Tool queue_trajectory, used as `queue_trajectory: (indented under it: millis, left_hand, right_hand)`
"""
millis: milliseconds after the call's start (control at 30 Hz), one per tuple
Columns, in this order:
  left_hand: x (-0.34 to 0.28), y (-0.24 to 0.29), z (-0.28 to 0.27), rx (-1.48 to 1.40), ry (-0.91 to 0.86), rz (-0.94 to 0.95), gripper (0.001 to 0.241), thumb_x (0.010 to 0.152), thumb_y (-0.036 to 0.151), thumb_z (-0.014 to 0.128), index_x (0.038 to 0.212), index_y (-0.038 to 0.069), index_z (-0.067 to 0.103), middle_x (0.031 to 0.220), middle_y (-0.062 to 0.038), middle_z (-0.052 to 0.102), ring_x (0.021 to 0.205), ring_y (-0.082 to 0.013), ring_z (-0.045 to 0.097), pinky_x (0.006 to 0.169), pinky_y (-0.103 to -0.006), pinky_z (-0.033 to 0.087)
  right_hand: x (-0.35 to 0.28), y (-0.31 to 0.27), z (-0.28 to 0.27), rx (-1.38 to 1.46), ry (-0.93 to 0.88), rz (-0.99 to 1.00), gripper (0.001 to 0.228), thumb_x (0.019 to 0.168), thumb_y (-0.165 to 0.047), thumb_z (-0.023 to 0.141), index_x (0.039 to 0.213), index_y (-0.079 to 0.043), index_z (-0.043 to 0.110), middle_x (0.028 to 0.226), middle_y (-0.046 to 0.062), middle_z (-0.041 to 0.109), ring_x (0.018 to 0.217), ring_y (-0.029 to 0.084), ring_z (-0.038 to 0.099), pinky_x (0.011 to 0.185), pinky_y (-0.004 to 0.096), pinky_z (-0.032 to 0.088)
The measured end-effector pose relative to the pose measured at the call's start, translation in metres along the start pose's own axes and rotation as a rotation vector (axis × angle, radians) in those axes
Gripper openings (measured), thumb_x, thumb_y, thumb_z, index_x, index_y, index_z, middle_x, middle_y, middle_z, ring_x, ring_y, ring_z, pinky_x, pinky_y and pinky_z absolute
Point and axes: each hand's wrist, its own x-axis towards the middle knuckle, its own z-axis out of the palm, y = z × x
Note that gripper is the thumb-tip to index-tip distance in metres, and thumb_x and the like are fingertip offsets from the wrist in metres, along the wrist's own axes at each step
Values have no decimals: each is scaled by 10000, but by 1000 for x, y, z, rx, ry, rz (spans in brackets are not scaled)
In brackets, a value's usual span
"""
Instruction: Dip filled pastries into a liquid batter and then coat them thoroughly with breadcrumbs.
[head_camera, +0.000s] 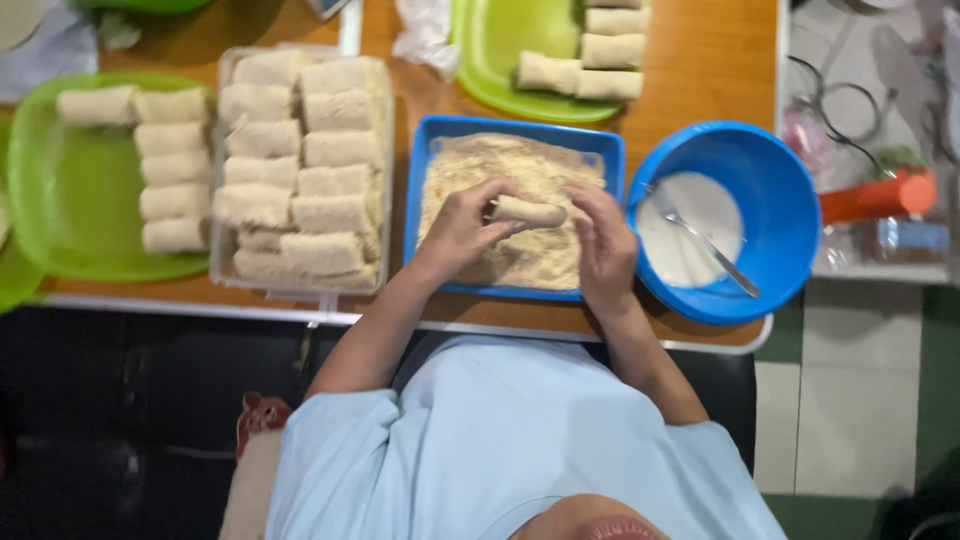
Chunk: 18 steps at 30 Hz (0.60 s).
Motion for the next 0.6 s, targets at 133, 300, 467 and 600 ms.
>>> queue_trajectory:
  millis: [133, 300, 467, 600]
  left_hand:
    - [-8, 1, -3, 165, 59, 36, 342, 856, 61, 816, 1168, 48, 676, 843, -105, 720, 777, -163, 741, 691, -306, 596]
    - [-12, -2, -4, 339, 63, 220, 367, 836, 88, 820, 1161, 46, 657, 978, -127, 757, 866, -224, 773, 754, -343, 620]
    - [-24, 27, -19, 410, 128, 192, 357, 837, 97, 839, 1143, 54, 661, 1000, -134, 762, 879, -226, 771, 752, -354, 623]
    - [-34, 33, -44, 422, 171, 87, 341, 860, 148, 817, 1172, 115, 683, 1048, -91, 772, 909, -193, 769, 792, -312, 654]
  right_hand:
    - [-8, 6, -2, -168, 26, -75, 176, 1036, 55, 652, 1206, 10, 670, 1209, 167, 683, 1070, 269, 711, 899, 340, 607]
    - [-23, 12, -2, -302, -22, -2, 138, 947, 57, 754, 1070, 13, 710, 1011, 156, 716, 903, 294, 724, 766, 351, 573]
    - [-17, -1, -1, -368, -98, -115, 189, 924, 85, 711, 1096, 8, 713, 1089, 161, 726, 992, 329, 730, 846, 390, 585]
    - [-12, -8, 5, -349, -160, -151, 194, 922, 89, 688, 1102, 18, 705, 1170, 179, 716, 1050, 362, 727, 894, 394, 597]
